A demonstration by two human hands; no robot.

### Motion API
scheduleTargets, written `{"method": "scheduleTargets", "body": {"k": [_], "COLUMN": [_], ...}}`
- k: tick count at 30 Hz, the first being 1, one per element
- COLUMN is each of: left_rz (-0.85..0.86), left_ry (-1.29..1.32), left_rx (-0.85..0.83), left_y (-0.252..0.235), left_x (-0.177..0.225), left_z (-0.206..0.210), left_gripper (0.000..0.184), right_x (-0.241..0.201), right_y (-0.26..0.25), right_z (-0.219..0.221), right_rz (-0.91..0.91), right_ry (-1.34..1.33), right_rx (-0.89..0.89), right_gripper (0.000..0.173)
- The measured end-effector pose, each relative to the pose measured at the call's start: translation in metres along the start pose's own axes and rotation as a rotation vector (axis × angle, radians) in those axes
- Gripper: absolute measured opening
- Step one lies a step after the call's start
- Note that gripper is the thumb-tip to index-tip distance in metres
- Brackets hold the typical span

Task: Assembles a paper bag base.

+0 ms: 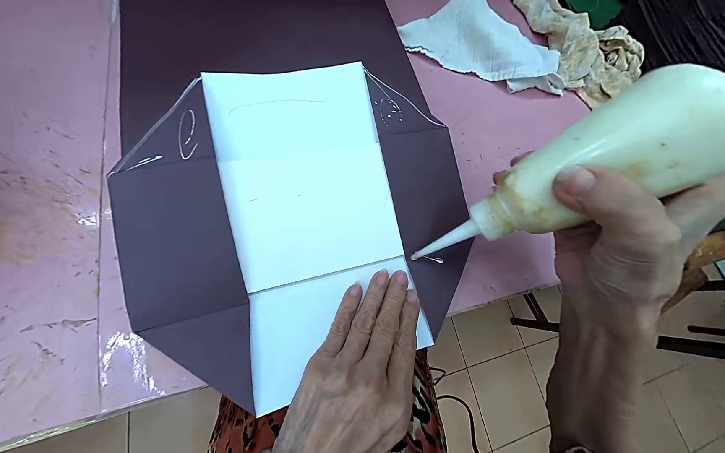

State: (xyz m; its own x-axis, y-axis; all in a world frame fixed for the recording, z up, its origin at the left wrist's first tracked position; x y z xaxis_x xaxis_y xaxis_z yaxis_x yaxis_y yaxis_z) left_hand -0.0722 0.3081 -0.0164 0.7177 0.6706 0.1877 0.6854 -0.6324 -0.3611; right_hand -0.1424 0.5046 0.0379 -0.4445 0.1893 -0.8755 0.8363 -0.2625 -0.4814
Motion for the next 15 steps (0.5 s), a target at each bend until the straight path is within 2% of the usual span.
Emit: {"method": "scheduleTargets", "body": {"k": [4, 15], "left_rz": [0.012, 0.005], "left_ry": [0.030, 0.037], "left_rx": [-0.003, -0.045], "left_y": [0.000, 0.000], "left_x": [-0.002, -0.001], "left_z": [-0.001, 0.000], "left_gripper": [0.036, 0.036], "right_x": [0.002, 0.015], "right_y": [-0.008, -0.012], "right_z": [0.002, -0.050], "right_rz": [-0.021, 0.159], "right_ry": [0.017, 0.116], "right_rx": [0.026, 0.110], "right_gripper": [0.051, 0.031]}}
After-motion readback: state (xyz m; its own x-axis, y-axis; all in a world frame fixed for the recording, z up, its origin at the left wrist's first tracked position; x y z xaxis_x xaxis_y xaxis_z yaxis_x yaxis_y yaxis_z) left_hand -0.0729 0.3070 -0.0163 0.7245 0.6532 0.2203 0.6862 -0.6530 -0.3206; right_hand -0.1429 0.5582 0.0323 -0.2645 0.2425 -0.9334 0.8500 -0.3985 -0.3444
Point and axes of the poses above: each hand's wrist, its own y-axis away from the middle knuckle, its own z-axis out of the palm, x = y × z, the point moved 9 cm from there along -y, towards the middle knuckle, and after that the axes turned 2 degrees about -x, right-handed, at the moved point
